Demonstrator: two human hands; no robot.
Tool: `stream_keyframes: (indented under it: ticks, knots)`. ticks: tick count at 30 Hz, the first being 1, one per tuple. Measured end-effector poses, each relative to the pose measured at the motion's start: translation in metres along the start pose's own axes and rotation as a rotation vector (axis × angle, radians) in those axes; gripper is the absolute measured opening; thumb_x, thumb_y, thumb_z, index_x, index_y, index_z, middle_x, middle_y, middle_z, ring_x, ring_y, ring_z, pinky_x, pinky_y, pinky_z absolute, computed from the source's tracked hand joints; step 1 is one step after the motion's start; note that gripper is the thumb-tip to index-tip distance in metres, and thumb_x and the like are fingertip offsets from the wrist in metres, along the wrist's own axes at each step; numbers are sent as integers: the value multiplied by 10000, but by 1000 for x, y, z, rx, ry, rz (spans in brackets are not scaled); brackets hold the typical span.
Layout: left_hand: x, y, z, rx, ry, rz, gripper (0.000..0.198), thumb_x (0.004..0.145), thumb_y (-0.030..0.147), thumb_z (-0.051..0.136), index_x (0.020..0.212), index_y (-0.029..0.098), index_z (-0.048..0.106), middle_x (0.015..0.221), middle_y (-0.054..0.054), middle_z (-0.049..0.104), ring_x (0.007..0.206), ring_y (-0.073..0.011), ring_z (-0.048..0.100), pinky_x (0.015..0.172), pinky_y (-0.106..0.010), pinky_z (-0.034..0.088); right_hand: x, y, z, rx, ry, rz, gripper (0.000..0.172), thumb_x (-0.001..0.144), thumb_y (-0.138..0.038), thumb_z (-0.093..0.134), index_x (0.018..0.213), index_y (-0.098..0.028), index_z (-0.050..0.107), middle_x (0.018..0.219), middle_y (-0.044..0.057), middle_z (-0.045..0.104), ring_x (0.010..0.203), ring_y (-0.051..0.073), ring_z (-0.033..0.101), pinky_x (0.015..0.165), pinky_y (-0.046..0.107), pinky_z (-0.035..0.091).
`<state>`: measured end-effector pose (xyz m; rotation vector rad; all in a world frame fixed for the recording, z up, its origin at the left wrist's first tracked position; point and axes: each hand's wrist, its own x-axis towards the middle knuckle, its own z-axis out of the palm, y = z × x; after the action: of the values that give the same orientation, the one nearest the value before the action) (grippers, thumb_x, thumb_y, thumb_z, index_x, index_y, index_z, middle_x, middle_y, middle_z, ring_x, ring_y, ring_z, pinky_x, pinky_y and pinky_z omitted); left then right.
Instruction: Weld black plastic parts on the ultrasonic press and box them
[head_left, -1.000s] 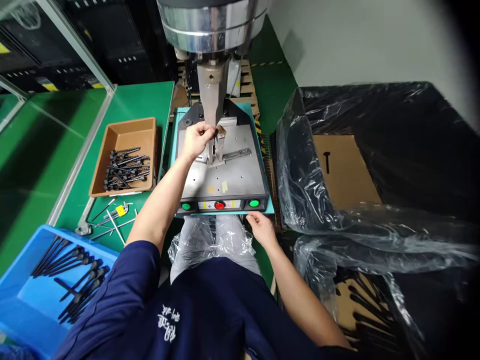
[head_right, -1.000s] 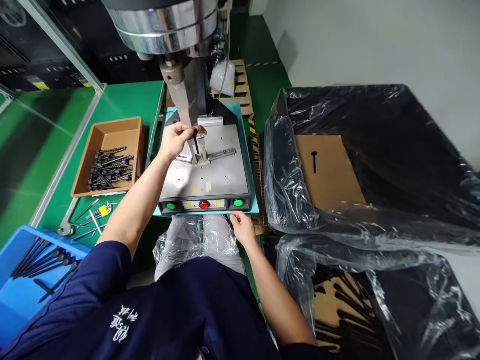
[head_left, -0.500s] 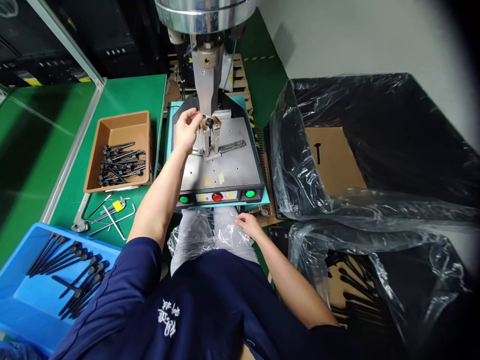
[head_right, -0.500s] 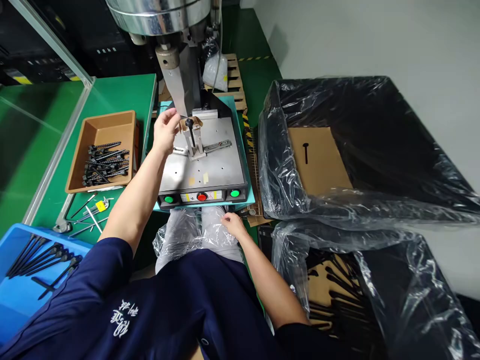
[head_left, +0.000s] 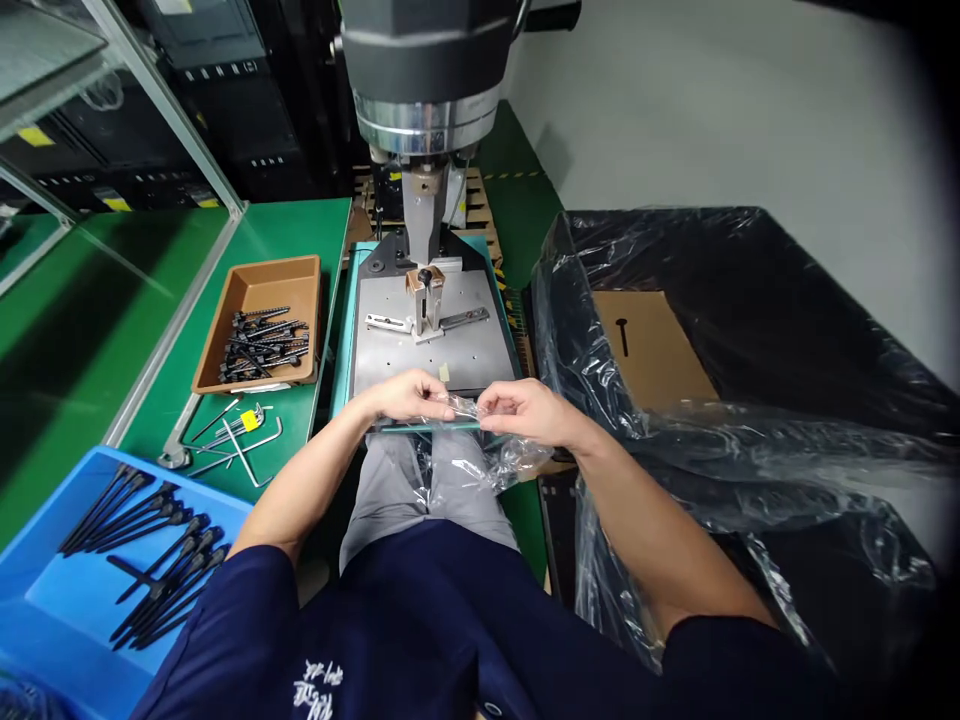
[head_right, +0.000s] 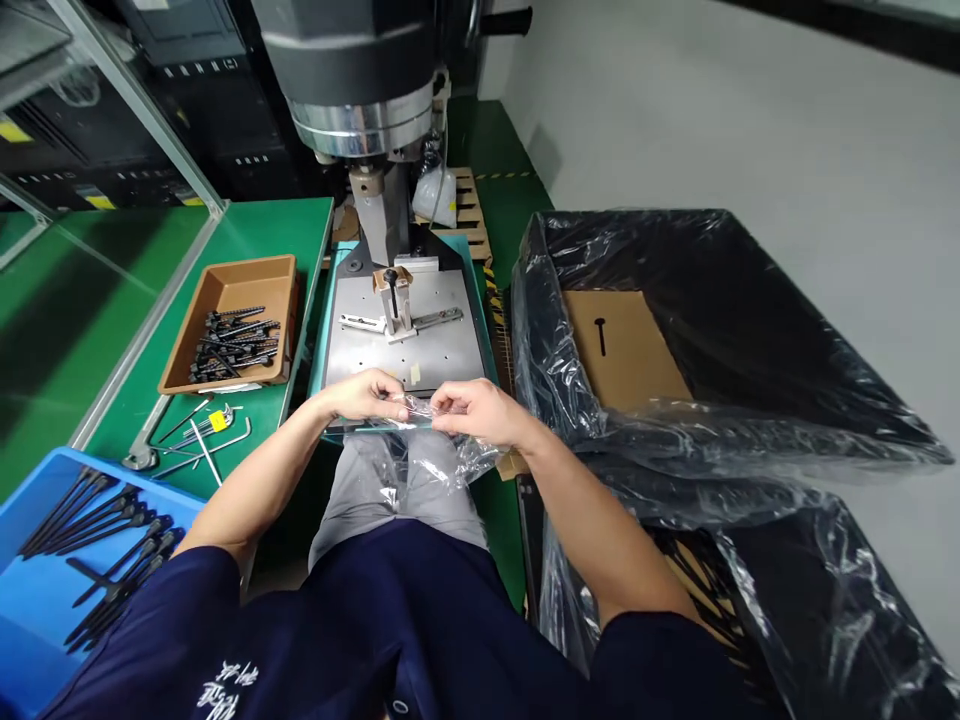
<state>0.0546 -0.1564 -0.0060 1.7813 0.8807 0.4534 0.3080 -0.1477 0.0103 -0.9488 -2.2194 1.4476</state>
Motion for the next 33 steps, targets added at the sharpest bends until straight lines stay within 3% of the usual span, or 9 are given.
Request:
stream_keyframes:
  ticks: [3,5,9,16,19,23,27,30,33]
  knots:
    - [-8,18,-22,58,150,65,361,756,472,727,664,138,624,676,4,542,620,-104,483,578,-232,374,10,-1,-17,-123,-101,59,379,660,-300,764,1014,-199,677,767,-5,712,612,154,588,573,251,428]
    - [-16,30,-31,145,314,90,330,753,434,727,652,144,607,723,-8,565,674,-117,505,621,-238,386,16,6,-23,-212,-170,108,367,608,-223,751,970,-204,690,726,-21,704,617,164,591,566,248,416]
    - [-34,41,-33,248,564,-79,322,752,429,710,677,166,539,646,21,540,602,-109,445,574,-234,335,22,22,-32,-393,39,133,181,622,-124,614,769,-202,685,695,-14,680,663,179,613,595,252,419]
    - [-60,56,-20,389,394,-251,254,735,353,720,877,202,573,654,38,529,585,-123,434,555,-240,301,29,20,-58,-547,508,-31,44,721,-201,666,749,-211,698,802,47,692,784,233,636,756,330,466]
    - [-63,68,-20,490,389,-330,211,714,309,734,848,210,604,633,32,522,587,-135,431,555,-252,281,36,17,-61,-337,574,-52,64,733,-233,690,788,-207,712,815,59,702,804,237,642,754,344,489]
    - [-65,72,-27,321,436,-206,366,642,344,787,679,201,452,637,41,476,601,-121,403,562,-237,291,34,16,-62,228,253,78,317,697,-404,774,893,-166,700,748,59,691,567,157,584,478,250,415]
    - [-68,69,-41,-69,354,1,527,636,413,807,580,186,334,704,0,537,740,-150,550,732,-275,421,26,14,-70,288,-163,128,414,681,-446,807,929,-132,701,685,53,690,395,56,394,378,194,229]
    - [-72,67,-51,-218,309,-10,554,622,476,819,589,186,348,606,16,490,725,-183,606,716,-292,430,24,7,-77,216,-192,124,378,724,-495,763,808,-136,683,595,40,666,368,47,341,369,189,184]
    - [-77,64,-62,-190,315,-93,504,665,513,782,632,187,400,550,41,466,551,-115,496,584,-242,360,21,0,-86,135,-199,148,420,732,-560,737,716,-152,642,502,18,621,334,45,290,353,187,147]
